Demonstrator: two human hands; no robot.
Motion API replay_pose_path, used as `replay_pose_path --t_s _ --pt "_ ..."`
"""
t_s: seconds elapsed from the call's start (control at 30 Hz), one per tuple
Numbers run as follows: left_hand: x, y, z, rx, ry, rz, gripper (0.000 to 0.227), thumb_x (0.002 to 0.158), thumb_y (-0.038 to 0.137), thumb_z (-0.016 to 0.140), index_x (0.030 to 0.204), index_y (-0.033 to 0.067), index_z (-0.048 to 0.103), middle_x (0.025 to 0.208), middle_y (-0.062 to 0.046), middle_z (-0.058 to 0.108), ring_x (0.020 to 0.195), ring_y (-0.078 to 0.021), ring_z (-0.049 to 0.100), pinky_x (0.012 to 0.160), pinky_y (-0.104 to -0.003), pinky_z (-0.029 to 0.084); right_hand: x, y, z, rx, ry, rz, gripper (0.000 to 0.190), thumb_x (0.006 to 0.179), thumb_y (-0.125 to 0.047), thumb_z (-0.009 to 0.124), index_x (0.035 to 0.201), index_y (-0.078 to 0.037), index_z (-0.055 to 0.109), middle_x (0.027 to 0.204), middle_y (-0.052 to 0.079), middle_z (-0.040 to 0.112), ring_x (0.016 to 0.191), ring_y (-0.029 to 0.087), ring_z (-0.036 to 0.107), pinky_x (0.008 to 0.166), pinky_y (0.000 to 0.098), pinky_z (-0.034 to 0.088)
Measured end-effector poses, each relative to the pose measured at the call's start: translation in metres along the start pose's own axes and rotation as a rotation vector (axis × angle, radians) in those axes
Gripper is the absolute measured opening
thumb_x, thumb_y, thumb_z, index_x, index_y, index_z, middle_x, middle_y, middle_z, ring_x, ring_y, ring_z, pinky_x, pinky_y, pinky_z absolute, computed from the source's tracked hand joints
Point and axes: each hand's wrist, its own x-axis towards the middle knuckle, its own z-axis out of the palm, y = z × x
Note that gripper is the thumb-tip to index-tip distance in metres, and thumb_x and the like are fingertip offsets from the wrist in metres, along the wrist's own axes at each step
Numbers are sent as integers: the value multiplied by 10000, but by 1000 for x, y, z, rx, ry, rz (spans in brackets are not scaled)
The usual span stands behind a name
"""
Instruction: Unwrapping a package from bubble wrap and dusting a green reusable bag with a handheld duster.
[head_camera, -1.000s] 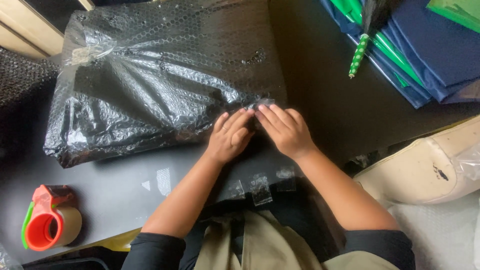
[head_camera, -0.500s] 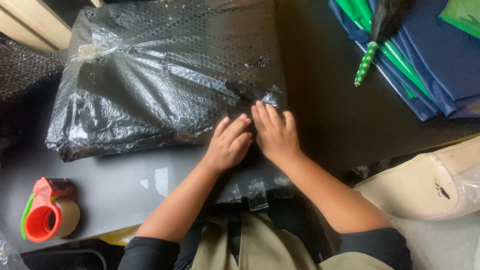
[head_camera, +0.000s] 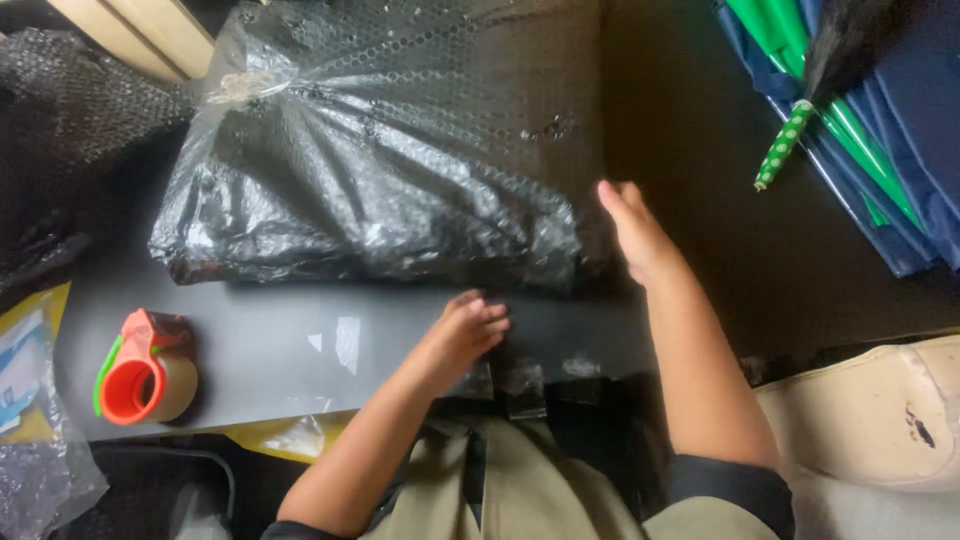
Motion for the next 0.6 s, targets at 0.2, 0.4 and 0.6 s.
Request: replay_pose_path --t_s 0.2,0.4,0.6 --pt "-62 24 17 -207 216 242 959 876 313 746 1635 43 225 1533 -386 367 1391 -581 409 1152 -676 289 -83 -22 12 -35 -638 -139 531 804 -349 846 1183 -67 602 1117 111 732 1058 212 670 971 409 551" --pt "-151 61 -6 -158 139 387 599 830 320 704 1311 -26 620 1183 -198 719 1116 -349 682 983 -467 540 50 1 -15 23 236 -498 726 959 -325 747 1534 -158 336 1490 280 423 1391 343 464 1170 417 374" --pt "-184 44 -72 -163 4 567 837 813 381 836 1461 12 455 1318 -186 651 1211 -331 638 1035 -467 525 56 -18 37 -65 -53 5 414 940 -460 659 1236 -173 694 1274 -44 694 1269 110 590 1102 324 402"
